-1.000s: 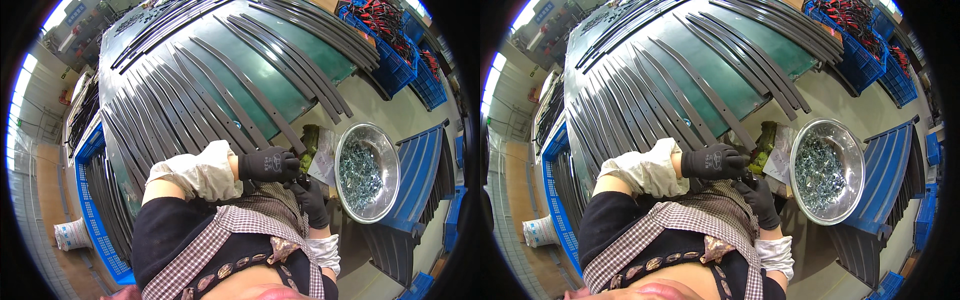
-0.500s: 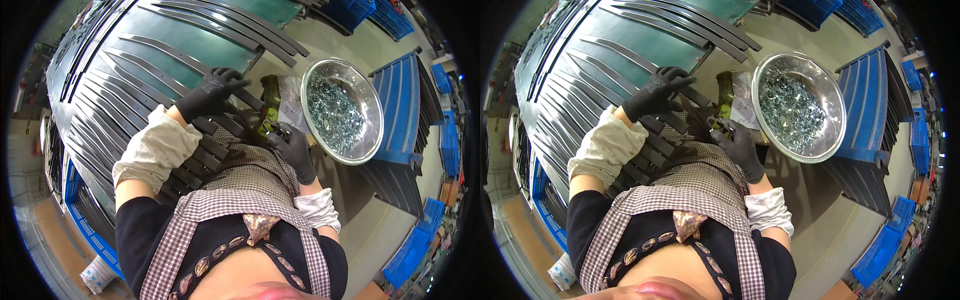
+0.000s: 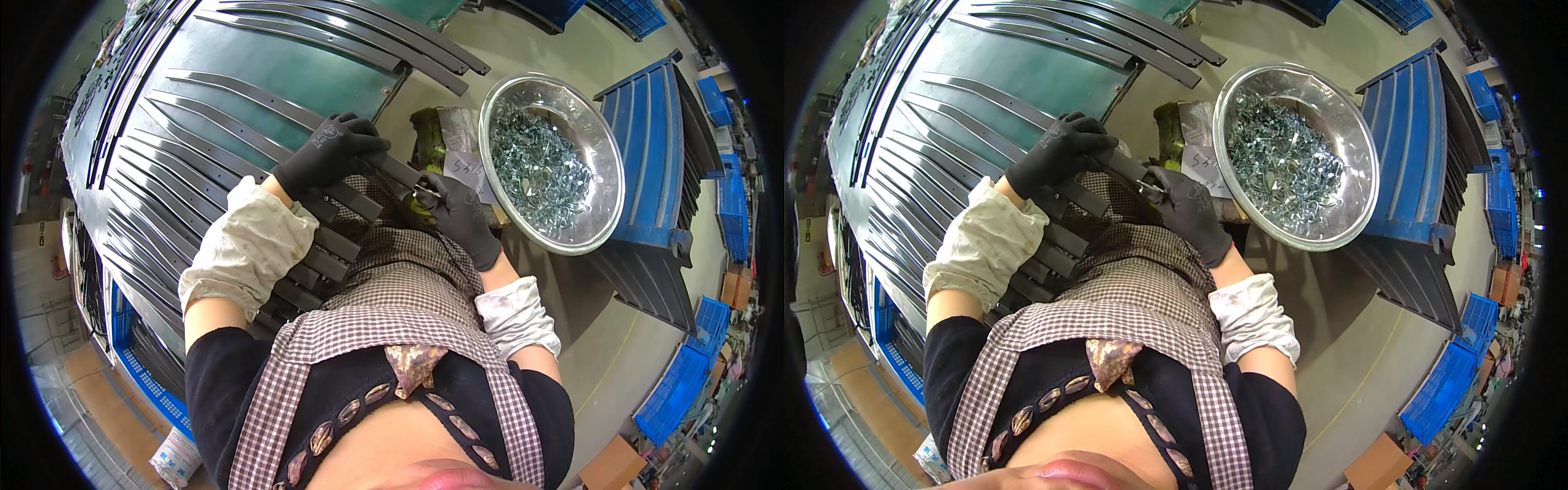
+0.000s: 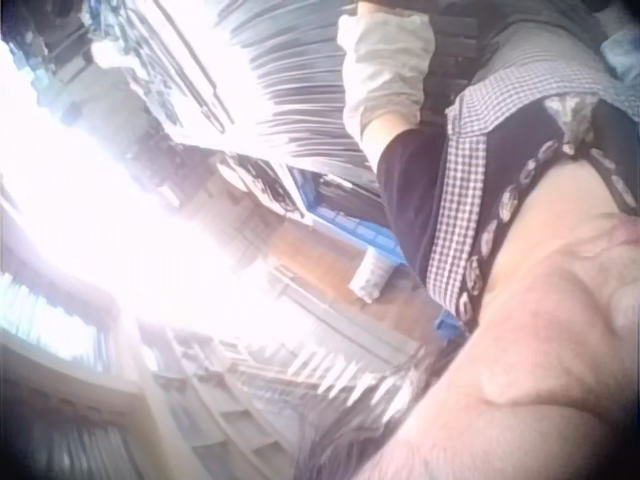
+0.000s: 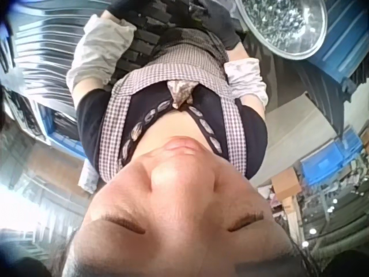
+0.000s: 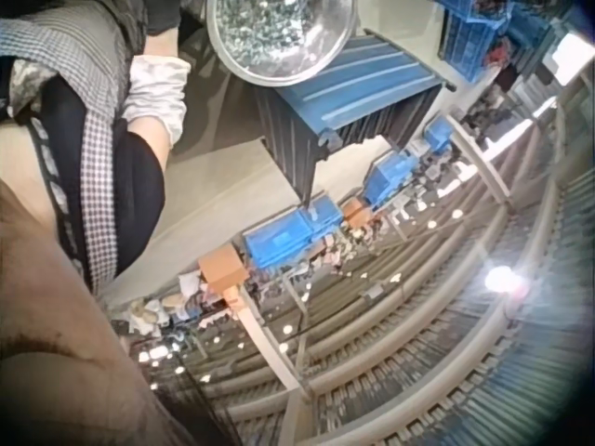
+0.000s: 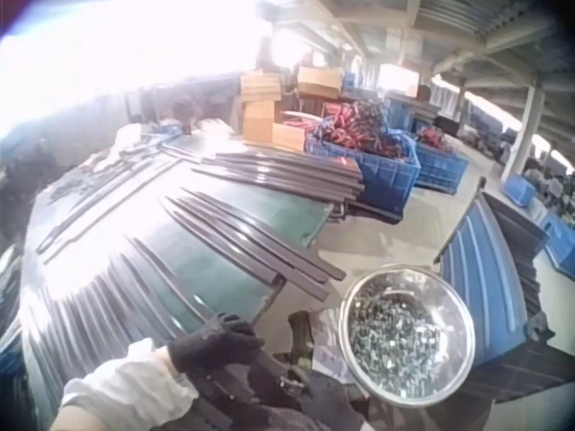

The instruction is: The person repeatedly picks up long, curved metal strips from a green workbench and inserts small fasteners from a metal bowl into pre-drilled holes along the strips. The person handles the strips one at a time, aligning them and securing fasteners by hand.

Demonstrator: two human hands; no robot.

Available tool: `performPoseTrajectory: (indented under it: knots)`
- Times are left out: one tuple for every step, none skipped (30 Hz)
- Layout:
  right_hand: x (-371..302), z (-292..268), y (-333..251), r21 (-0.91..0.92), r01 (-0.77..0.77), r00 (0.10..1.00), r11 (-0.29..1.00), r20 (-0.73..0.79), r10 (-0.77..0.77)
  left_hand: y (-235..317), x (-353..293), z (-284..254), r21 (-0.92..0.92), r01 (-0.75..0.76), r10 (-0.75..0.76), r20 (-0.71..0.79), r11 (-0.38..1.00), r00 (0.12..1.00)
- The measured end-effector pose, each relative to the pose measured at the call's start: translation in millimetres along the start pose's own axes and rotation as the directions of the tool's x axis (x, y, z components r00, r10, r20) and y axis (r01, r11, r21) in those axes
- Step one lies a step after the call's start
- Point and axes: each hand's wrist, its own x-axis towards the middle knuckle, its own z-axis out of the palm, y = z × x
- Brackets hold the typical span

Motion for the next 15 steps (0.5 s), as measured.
performPoseTrajectory:
  knots:
    - [5,0,2,-0.013,0.036,0.999,0.999,0.012,-0.036,0,1,1,-0.043,0.011,-0.010,0.013,0.999,1.000]
    - [9,0,3,-0.025,0.072,0.997,0.997,0.024,-0.071,0,2,1,-0.067,0.022,-0.020,0.018,0.997,1.000]
    - [14,0,3,0.001,0.062,0.998,0.998,0.022,-0.062,0,3,-1,-0.092,0.032,-0.030,0.024,0.995,0.999]
    - [20,-1,3,0.025,0.055,0.998,0.998,0.021,-0.056,-1,4,-2,-0.114,0.042,-0.039,0.026,0.993,0.999]
    - [22,-2,3,0.048,0.048,0.999,0.998,0.019,-0.049,-2,3,-1,-0.118,0.043,-0.040,0.026,0.992,0.999]
    - [22,-2,3,-0.006,0.007,0.999,1.000,0.041,-0.007,-4,3,0,-0.122,0.043,-0.040,0.026,0.992,0.999]
    - [21,-3,5,-0.060,-0.032,0.997,0.998,0.063,0.036,-5,2,1,-0.126,0.046,-0.043,0.026,0.991,0.999]
    - [19,-4,6,-0.114,-0.070,0.993,0.991,0.083,0.080,-4,1,1,-0.123,0.046,-0.044,0.019,0.991,0.999]
    - [15,-4,8,-0.170,-0.015,1.000,0.985,0.013,0.017,-4,2,0,-0.119,0.046,-0.045,0.012,0.992,0.999]
    - [9,-2,9,-0.229,0.036,0.997,0.973,-0.052,-0.049,-3,1,0,-0.116,0.047,-0.047,0.006,0.992,0.999]
    - [2,-2,9,-0.290,0.082,0.987,0.954,-0.112,-0.119,-4,0,1,-0.116,0.049,-0.049,0.001,0.992,0.999]
    - [-4,-7,7,-0.257,0.032,0.998,0.966,-0.051,-0.046,-4,0,1,-0.114,0.051,-0.051,-0.003,0.992,0.999]
    - [-10,-17,2,-0.232,-0.022,1.000,0.973,0.014,0.026,-5,-1,3,-0.118,0.052,-0.053,-0.012,0.992,0.999]
    - [-15,-22,-1,-0.210,-0.077,0.992,0.975,0.082,0.096,-6,-1,4,-0.111,0.050,-0.051,-0.010,0.993,0.999]
    - [-18,-21,-2,-0.222,-0.064,0.994,0.973,0.069,0.081,-6,0,4,-0.105,0.048,-0.050,-0.009,0.993,0.999]
